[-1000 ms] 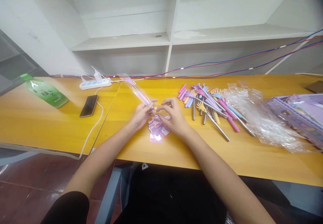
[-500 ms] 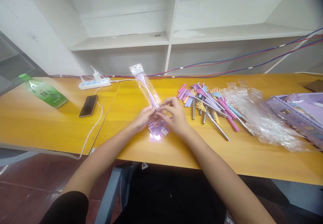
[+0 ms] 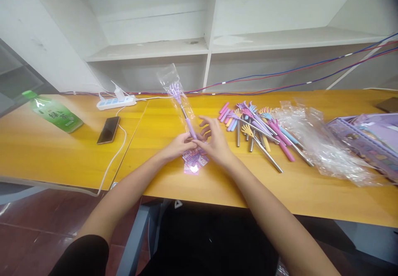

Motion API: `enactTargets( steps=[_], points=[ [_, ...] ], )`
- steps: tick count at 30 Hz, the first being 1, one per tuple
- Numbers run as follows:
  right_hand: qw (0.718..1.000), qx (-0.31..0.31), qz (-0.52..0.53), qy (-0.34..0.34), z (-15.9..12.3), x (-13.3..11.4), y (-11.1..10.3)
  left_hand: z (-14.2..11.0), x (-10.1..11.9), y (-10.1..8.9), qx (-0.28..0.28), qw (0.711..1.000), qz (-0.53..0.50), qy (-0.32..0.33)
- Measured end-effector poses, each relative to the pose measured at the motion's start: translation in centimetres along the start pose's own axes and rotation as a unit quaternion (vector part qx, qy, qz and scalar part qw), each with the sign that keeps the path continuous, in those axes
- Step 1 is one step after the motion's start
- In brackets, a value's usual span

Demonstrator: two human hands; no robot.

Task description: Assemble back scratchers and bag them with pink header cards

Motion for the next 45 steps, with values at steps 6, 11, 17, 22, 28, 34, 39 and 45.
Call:
enactTargets(
  steps=[6, 11, 17, 22, 28, 34, 39, 45],
  points=[
    [0.997, -0.042, 0.028, 0.066, 0.3, 1.8, 0.5, -0.3, 0.8, -0.4, -0.045, 0.988, 0.145, 0.027],
    [0.981, -0.043, 0.119, 0.146, -0.1, 2.9, 0.9, -0.6, 1.7, -0.6, -0.028, 0.966, 0.255, 0.021],
    [0.953, -0.071, 0.211, 0.208, -0.4, 3.7, 1.9, -1.1, 3.0, 0.2, -0.036, 0.942, 0.334, 0.015],
    [0.929, -0.091, 0.279, 0.228, -0.3, 4.0, 2.2, -1.2, 2.7, 0.5, -0.028, 0.958, 0.287, -0.009],
    [0.919, -0.087, 0.294, 0.248, -0.5, 4.9, 2.2, -0.8, 1.4, 0.4, -0.035, 0.978, 0.206, -0.009],
    [0.910, -0.066, 0.314, 0.264, -0.7, 5.0, 2.0, -1.0, 2.7, -0.3, 0.021, 0.948, 0.314, 0.047],
    [0.908, -0.058, 0.344, 0.231, -0.3, 4.0, 1.8, -1.3, 3.9, 0.0, 0.018, 0.936, 0.344, 0.071],
    [0.896, -0.059, 0.366, 0.246, -0.4, 4.5, 2.3, -1.7, 2.9, 1.9, -0.078, 0.940, 0.325, 0.066]
  ],
)
Point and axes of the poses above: each hand's wrist, its own z-axis towards the middle knuckle, its own y-axis out of the palm, x = y × z, the point moved 9 cm from there along z, towards the middle knuckle
